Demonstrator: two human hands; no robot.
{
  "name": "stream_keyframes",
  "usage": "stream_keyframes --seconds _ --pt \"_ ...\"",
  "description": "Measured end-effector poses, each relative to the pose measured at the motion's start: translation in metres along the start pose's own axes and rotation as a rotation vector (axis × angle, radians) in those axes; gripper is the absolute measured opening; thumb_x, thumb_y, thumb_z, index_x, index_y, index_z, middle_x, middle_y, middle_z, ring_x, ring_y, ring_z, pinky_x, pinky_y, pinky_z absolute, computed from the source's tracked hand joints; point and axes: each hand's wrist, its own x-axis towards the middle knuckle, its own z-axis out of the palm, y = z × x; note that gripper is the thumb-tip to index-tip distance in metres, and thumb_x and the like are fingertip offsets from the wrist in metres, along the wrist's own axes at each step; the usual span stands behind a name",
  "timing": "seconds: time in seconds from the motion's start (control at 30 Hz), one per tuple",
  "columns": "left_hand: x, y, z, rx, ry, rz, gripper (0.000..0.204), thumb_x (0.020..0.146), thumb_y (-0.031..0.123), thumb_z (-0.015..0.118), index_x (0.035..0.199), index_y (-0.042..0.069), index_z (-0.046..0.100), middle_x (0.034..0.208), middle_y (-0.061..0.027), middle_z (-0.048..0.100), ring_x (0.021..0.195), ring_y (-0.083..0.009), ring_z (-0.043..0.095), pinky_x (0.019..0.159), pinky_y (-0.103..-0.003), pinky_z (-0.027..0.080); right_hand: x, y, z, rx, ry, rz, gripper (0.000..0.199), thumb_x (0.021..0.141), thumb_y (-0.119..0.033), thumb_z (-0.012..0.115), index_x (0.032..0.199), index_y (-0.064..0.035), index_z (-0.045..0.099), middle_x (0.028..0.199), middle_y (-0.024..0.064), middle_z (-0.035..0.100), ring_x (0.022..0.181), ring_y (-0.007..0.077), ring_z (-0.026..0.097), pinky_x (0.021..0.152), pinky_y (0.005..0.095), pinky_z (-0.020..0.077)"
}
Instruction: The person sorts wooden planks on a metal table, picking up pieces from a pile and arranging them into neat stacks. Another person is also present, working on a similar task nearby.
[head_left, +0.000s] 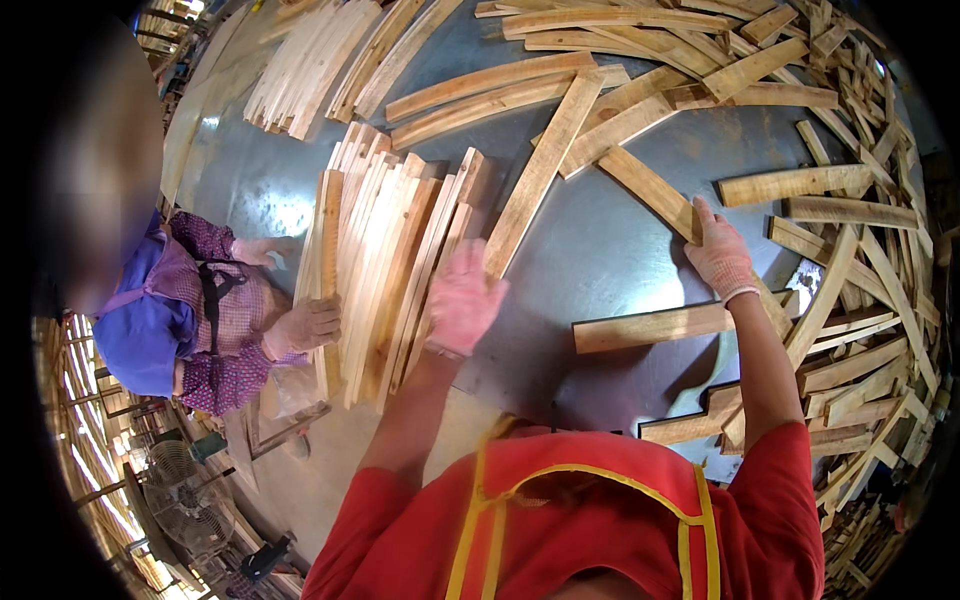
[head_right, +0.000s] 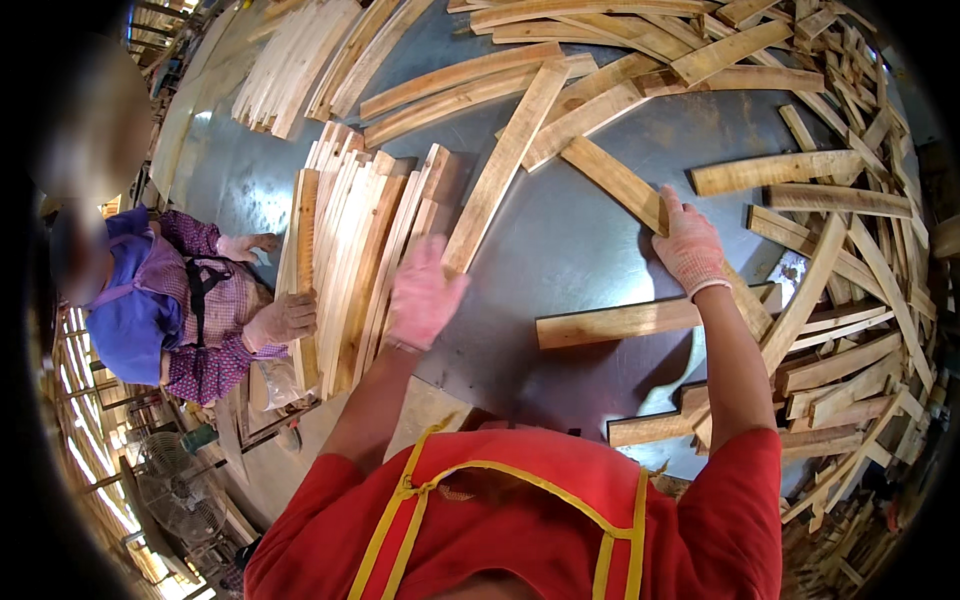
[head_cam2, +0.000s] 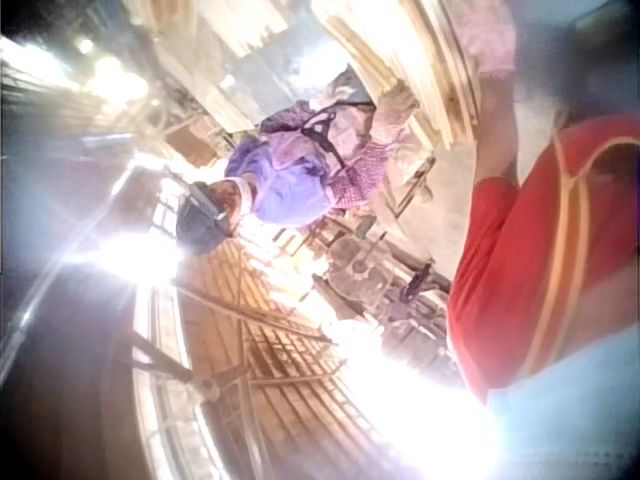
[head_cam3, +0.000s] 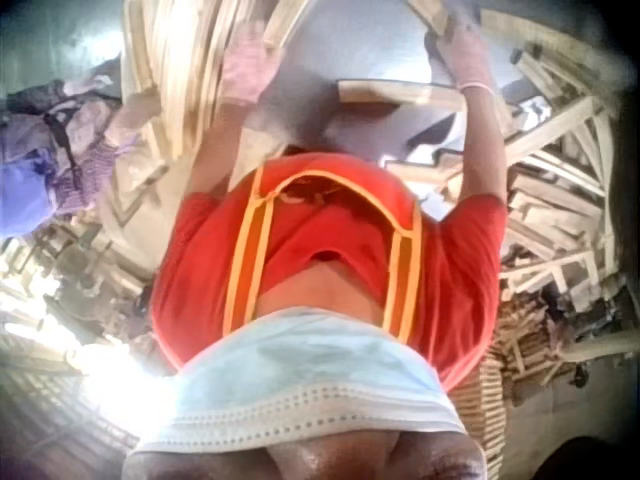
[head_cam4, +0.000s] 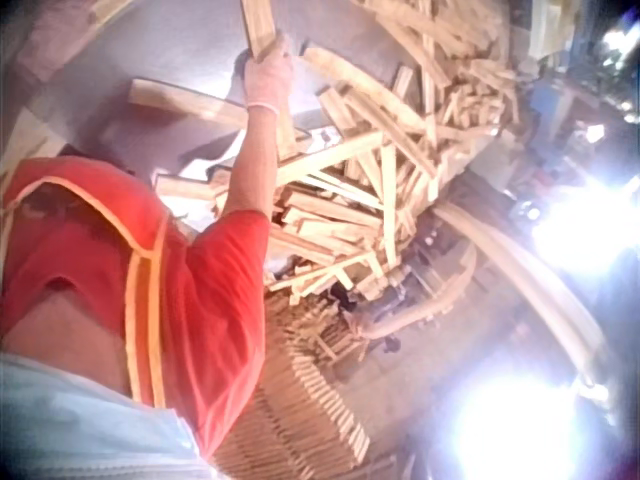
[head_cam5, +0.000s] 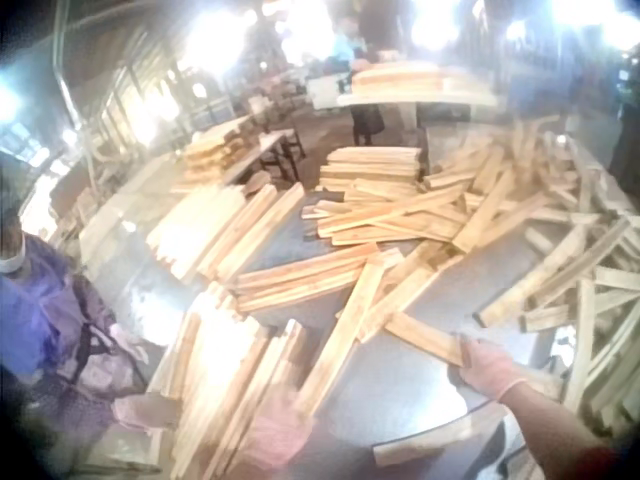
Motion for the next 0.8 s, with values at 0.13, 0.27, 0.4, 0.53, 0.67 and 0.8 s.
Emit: stream_keyframes --seconds 0.13,0.27,0.4,0.53,0.67,0.8 --pt "0.041 0.033 0.009 -0.128 -0.313 -0.346 0.078 0.088 0.032 0.080 0.155 0.006 0.049 0.146 -0.0232 0.059 0.135 -0.0374 0.057 0.113 -0.044 0.048 -0.010 -0.026 -0.003 0.678 0.036 -0.129 0.083 0.094 -0.021 0.074 0.165 -0.0122 0.033 0.111 0.0133 0.070 0.099 0.0254 0.070 0.089 0.0410 0.0569" --pt "0.005 0.048 -0.023 -0.815 -0.425 -0.459 0.062 0.096 0.027 0.074 0.151 0.009 0.053 0.124 -0.0169 0.073 0.112 -0.0289 0.071 0.102 -0.038 0.054 -0.030 -0.083 0.021 1.501 -0.176 0.202 0.075 0.101 -0.023 0.071 0.164 -0.0102 0.033 0.101 0.0060 0.062 0.076 0.0164 0.063 0.065 0.0354 0.0564" --pt "-0.074 0.035 -0.029 -1.426 -0.691 -0.326 0.057 0.101 0.017 0.066 0.154 0.004 0.052 0.132 -0.0046 0.069 0.121 -0.0122 0.058 0.109 -0.029 0.046 -0.068 -0.168 0.074 1.660 -0.223 0.213 0.058 0.104 -0.030 0.071 0.150 -0.0086 0.042 0.111 0.0054 0.064 0.089 0.0171 0.064 0.078 0.0341 0.0576" --pt "-0.118 0.016 -0.035 -1.072 -0.737 -0.286 0.042 0.099 0.023 0.067 0.137 0.005 0.061 0.108 -0.0144 0.072 0.101 -0.0227 0.069 0.091 -0.038 0.054 -0.099 -0.238 0.150 1.995 0.016 0.429 0.061 0.104 -0.037 0.070 0.152 -0.0069 0.047 0.124 0.0073 0.069 0.114 0.0207 0.064 0.103 0.0370 0.0508" --pt "-0.152 -0.030 -0.031 -0.852 -0.644 -0.093 0.039 0.095 0.029 0.068 0.124 0.004 0.061 0.100 -0.0256 0.070 0.093 -0.0404 0.071 0.083 -0.049 0.055 -0.109 -0.244 0.167 2.148 -0.607 0.381 0.044 0.099 -0.021 0.073 0.138 -0.0056 0.060 0.119 0.0049 0.070 0.108 0.0209 0.069 0.098 0.0399 0.0565" --pt "-0.153 -0.075 -0.057 -0.536 -0.512 -0.064 0.054 0.093 0.035 0.071 0.135 0.004 0.060 0.123 -0.0264 0.069 0.115 -0.0435 0.066 0.099 -0.050 0.052 -0.126 -0.268 0.162 1.873 -0.654 0.157 0.044 0.093 -0.012 0.076 0.134 -0.0052 0.061 0.116 0.0073 0.070 0.101 0.0207 0.069 0.090 0.0391 0.0582"
